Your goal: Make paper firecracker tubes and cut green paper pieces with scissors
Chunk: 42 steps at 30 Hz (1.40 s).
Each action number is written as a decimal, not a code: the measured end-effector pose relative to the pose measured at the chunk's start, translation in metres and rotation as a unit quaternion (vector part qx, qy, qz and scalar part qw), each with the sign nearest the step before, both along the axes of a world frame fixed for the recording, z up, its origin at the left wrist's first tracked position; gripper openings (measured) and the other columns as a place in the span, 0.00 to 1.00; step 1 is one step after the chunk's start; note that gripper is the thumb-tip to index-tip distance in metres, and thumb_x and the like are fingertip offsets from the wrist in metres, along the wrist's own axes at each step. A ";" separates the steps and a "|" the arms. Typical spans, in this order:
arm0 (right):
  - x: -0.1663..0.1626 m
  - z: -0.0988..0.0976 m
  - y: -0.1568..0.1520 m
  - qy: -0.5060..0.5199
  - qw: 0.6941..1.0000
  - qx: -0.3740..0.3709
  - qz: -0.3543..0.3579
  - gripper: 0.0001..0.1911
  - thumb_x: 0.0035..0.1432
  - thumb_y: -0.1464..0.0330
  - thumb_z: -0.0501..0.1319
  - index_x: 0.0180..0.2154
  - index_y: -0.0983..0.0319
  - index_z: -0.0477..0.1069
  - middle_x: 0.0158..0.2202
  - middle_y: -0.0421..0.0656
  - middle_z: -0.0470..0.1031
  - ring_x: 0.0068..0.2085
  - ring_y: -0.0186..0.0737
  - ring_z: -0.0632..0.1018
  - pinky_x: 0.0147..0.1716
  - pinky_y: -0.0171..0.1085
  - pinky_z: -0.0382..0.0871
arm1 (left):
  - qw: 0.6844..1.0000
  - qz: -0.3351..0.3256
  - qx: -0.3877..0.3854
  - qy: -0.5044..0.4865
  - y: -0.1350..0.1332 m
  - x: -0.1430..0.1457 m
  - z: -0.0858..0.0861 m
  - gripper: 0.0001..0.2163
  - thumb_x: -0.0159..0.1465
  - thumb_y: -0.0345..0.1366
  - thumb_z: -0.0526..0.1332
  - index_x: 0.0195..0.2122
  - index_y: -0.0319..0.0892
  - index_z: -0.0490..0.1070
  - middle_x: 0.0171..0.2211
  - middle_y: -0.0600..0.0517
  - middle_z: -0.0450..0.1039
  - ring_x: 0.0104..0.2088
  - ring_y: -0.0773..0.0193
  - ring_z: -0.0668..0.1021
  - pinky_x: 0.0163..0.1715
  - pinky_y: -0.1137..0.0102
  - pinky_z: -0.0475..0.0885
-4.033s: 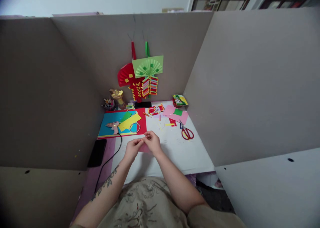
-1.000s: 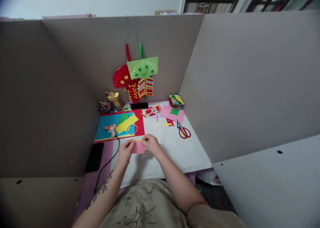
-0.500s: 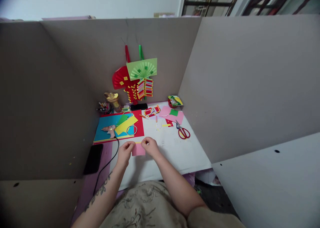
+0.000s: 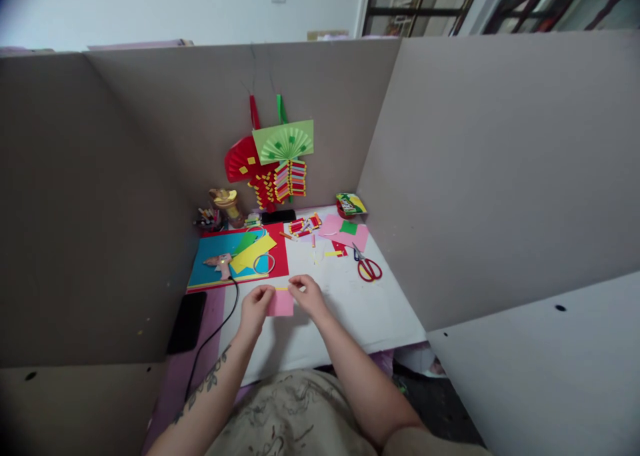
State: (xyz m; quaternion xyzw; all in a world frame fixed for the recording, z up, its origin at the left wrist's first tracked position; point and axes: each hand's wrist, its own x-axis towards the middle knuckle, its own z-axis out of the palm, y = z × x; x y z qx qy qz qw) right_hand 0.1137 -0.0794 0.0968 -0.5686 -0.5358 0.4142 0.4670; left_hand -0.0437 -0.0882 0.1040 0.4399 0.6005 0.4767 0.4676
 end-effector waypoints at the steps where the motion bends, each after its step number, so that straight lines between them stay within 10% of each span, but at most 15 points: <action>1: -0.004 0.001 -0.001 -0.023 1.000 0.009 0.019 0.06 0.47 0.67 0.58 0.28 0.62 0.71 0.31 0.42 0.72 0.34 0.38 0.72 0.35 0.35 0.65 | 1.000 -0.018 0.010 0.014 0.000 0.002 -0.002 0.10 0.51 0.41 0.61 0.27 0.38 0.74 0.26 0.51 0.74 0.28 0.64 0.73 0.31 0.71 0.67; 11: 0.003 -0.014 -0.001 -0.095 0.995 -0.008 0.043 0.05 0.45 0.71 0.56 0.23 0.61 0.71 0.25 0.39 0.72 0.30 0.35 0.72 0.32 0.32 0.64 | 1.000 -0.001 -0.019 -0.005 -0.005 -0.001 -0.007 0.10 0.52 0.41 0.61 0.27 0.38 0.73 0.26 0.51 0.74 0.28 0.64 0.73 0.30 0.72 0.66; 20: 0.155 -0.052 0.054 -0.259 0.902 -0.190 -0.287 0.16 0.54 0.70 0.51 0.42 0.68 0.71 0.44 0.55 0.73 0.47 0.48 0.72 0.46 0.41 0.62 | 0.993 0.078 -0.052 -0.076 -0.004 -0.014 -0.003 0.13 0.48 0.43 0.64 0.28 0.37 0.72 0.21 0.55 0.69 0.21 0.70 0.67 0.22 0.75 0.61; 30: 0.206 -0.055 0.069 -0.277 0.881 -0.298 -0.243 0.12 0.39 0.73 0.65 0.31 0.68 0.71 0.37 0.60 0.74 0.46 0.56 0.74 0.41 0.43 0.66 | 0.992 0.085 -0.059 -0.075 -0.006 -0.010 0.010 0.15 0.48 0.45 0.64 0.28 0.38 0.71 0.19 0.57 0.66 0.19 0.71 0.64 0.18 0.76 0.57; 37: 0.136 -0.038 0.016 -0.153 0.946 -0.231 -0.168 0.11 0.46 0.62 0.62 0.29 0.62 0.65 0.25 0.43 0.73 0.29 0.41 0.75 0.28 0.35 0.67 | 0.991 0.085 -0.037 -0.100 0.005 0.008 0.024 0.13 0.49 0.44 0.63 0.25 0.38 0.68 0.18 0.58 0.64 0.18 0.72 0.63 0.18 0.76 0.56; 42: 0.041 -0.038 -0.042 0.153 0.974 -0.155 0.056 0.17 0.47 0.55 0.60 0.31 0.59 0.60 0.24 0.36 0.66 0.23 0.32 0.67 0.24 0.33 0.64 | 0.993 0.070 -0.026 -0.096 0.005 0.021 0.031 0.12 0.51 0.44 0.62 0.26 0.38 0.68 0.18 0.59 0.62 0.18 0.73 0.62 0.19 0.76 0.56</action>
